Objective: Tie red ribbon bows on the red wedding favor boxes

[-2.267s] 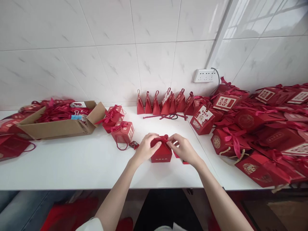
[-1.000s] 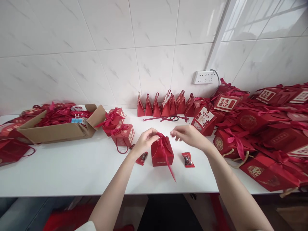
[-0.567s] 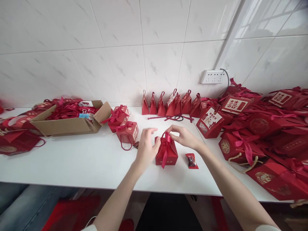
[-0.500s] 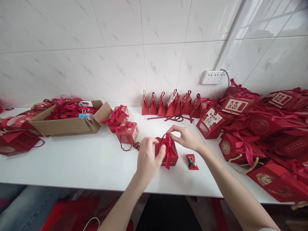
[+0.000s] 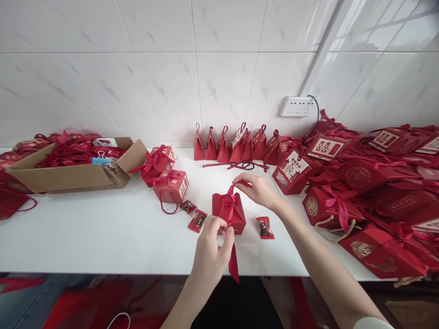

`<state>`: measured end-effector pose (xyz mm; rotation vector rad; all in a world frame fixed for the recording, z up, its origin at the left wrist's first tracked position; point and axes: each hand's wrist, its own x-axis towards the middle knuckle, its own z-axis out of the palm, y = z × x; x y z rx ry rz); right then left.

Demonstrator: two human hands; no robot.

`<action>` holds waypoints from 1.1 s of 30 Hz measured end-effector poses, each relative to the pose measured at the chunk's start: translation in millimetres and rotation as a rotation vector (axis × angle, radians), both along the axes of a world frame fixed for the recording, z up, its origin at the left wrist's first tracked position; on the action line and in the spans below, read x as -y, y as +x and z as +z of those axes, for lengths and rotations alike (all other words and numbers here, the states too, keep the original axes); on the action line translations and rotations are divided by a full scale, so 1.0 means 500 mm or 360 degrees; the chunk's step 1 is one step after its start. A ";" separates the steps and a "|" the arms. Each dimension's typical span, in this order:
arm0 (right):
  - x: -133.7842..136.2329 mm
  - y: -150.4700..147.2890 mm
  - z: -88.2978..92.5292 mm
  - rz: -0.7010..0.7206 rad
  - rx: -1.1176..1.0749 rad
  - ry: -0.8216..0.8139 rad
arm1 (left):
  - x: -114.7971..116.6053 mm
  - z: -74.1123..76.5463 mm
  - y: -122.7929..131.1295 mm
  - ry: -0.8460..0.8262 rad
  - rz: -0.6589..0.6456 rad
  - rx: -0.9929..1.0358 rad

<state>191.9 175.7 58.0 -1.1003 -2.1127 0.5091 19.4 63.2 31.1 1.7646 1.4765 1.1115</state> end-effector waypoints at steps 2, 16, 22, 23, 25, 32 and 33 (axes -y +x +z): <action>-0.012 0.003 0.001 -0.0003 0.0016 0.0021 | 0.010 0.000 -0.011 -0.0350 -0.0131 0.0267; -0.060 0.043 -0.028 -0.0229 0.0145 0.0206 | 0.032 -0.057 -0.083 -0.0944 -0.0449 0.0988; -0.067 0.068 -0.074 -0.0393 0.0190 0.0145 | 0.031 -0.066 -0.110 -0.0928 -0.0415 0.0881; -0.062 0.075 -0.080 -0.0394 0.0196 0.0122 | 0.022 -0.066 -0.121 -0.0916 -0.0329 0.0935; -0.043 0.089 -0.085 -0.0380 0.0212 0.0076 | -0.003 -0.061 -0.146 -0.0883 -0.0141 0.1058; 0.050 0.155 -0.031 -0.0329 0.0240 -0.0456 | -0.107 0.007 -0.246 -0.0914 -0.0096 0.0857; 0.057 0.165 -0.018 -0.0323 0.0222 -0.0500 | -0.116 0.021 -0.261 -0.0959 -0.0176 0.0704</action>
